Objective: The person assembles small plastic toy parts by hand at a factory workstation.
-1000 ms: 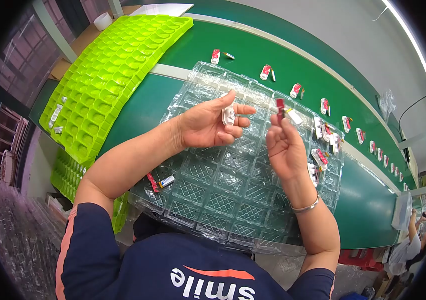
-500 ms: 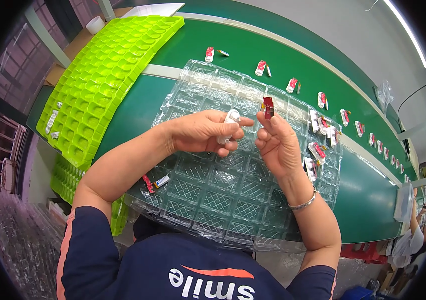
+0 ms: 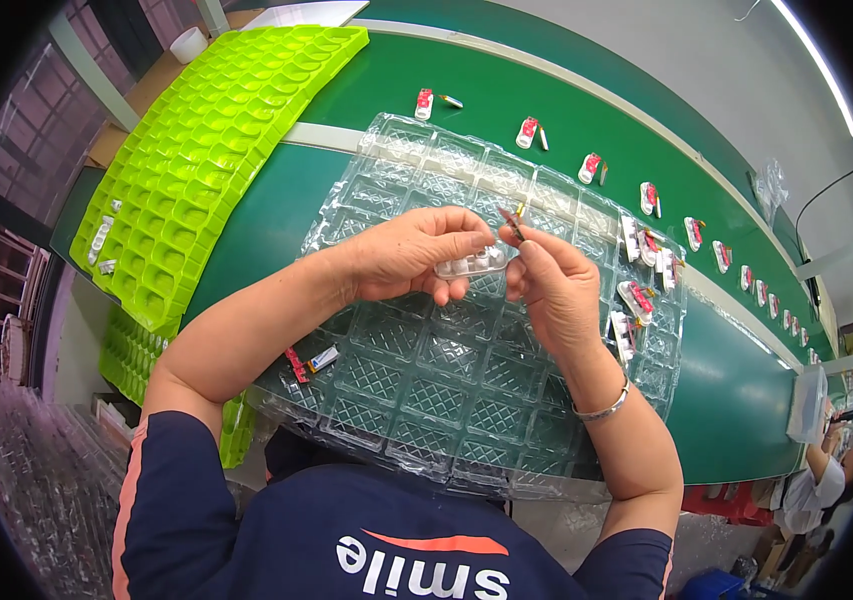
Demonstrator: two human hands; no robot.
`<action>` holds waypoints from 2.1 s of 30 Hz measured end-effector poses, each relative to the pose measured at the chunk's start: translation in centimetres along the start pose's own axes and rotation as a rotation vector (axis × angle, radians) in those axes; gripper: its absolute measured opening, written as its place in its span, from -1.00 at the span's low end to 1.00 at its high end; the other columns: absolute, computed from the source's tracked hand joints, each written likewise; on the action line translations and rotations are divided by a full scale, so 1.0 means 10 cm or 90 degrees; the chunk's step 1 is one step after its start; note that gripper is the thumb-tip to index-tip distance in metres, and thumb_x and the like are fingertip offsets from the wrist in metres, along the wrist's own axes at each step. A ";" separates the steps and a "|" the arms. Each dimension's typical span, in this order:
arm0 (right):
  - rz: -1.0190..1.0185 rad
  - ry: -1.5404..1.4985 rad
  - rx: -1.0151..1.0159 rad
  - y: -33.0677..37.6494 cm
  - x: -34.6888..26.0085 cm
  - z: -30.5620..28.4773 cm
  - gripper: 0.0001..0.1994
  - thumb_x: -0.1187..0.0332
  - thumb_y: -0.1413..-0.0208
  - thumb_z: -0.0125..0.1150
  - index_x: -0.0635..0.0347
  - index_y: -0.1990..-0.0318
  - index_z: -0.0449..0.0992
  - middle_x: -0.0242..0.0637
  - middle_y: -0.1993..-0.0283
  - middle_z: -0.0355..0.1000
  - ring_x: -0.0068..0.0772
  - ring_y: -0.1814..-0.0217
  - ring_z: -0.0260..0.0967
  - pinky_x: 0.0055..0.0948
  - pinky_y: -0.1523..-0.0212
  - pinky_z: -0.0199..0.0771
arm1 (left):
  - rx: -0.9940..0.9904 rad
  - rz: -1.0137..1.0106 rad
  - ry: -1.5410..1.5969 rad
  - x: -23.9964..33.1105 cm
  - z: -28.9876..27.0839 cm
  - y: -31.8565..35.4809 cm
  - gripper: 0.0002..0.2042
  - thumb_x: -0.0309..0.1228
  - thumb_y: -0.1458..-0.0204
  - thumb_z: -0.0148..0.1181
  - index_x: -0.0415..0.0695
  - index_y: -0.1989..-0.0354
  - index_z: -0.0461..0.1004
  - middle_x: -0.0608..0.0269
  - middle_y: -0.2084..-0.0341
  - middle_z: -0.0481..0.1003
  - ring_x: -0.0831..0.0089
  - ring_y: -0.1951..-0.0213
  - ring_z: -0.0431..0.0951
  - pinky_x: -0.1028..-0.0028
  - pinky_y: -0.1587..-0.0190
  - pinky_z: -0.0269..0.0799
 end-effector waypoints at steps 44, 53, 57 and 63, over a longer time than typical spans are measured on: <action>-0.176 0.362 0.055 0.07 -0.06 0.06 -0.84 0.53 -0.02 0.14 0.30 0.22 0.53 -0.34 0.30 0.47 -0.71 0.33 0.30 -0.70 0.33 0.27 | 0.149 0.227 -0.129 0.05 -0.04 -0.01 -0.75 -0.61 0.11 0.16 -0.25 0.20 0.39 0.23 0.31 0.48 0.50 0.25 0.50 0.49 0.20 0.50; -0.183 0.281 0.095 0.08 -0.05 0.00 -0.84 0.51 -0.04 0.13 0.32 0.21 0.52 -0.31 0.22 0.47 -0.68 0.23 0.32 -0.70 0.23 0.30 | -0.051 0.102 0.176 0.04 -0.04 -0.03 -0.66 -0.40 -0.13 -0.06 -0.15 -0.09 0.20 0.24 0.18 0.38 0.47 0.23 0.48 0.50 0.21 0.47; -0.277 0.342 0.040 0.08 -0.10 0.12 -0.84 0.51 -0.04 0.13 0.32 0.21 0.52 -0.32 0.24 0.47 -0.70 0.25 0.31 -0.71 0.25 0.28 | -0.055 0.065 0.124 -0.02 -0.06 -0.04 -0.71 -0.33 -0.14 -0.08 -0.19 0.01 0.26 0.21 0.22 0.38 0.51 0.37 0.49 0.58 0.37 0.49; -0.123 0.357 0.084 0.07 -0.03 0.08 -0.83 0.50 -0.03 0.15 0.30 0.20 0.53 -0.40 0.33 0.48 -0.74 0.33 0.30 -0.75 0.36 0.27 | -0.055 0.080 0.252 -0.01 -0.14 -0.03 -0.62 -0.18 -0.09 -0.01 -0.24 0.06 0.28 0.16 0.30 0.42 0.51 0.37 0.51 0.61 0.38 0.50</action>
Point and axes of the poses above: each hand's wrist, its own y-axis away from the middle knuckle, its own z-axis out of the palm, x = y × z, the point moved 3 cm from there along -y, towards the middle knuckle
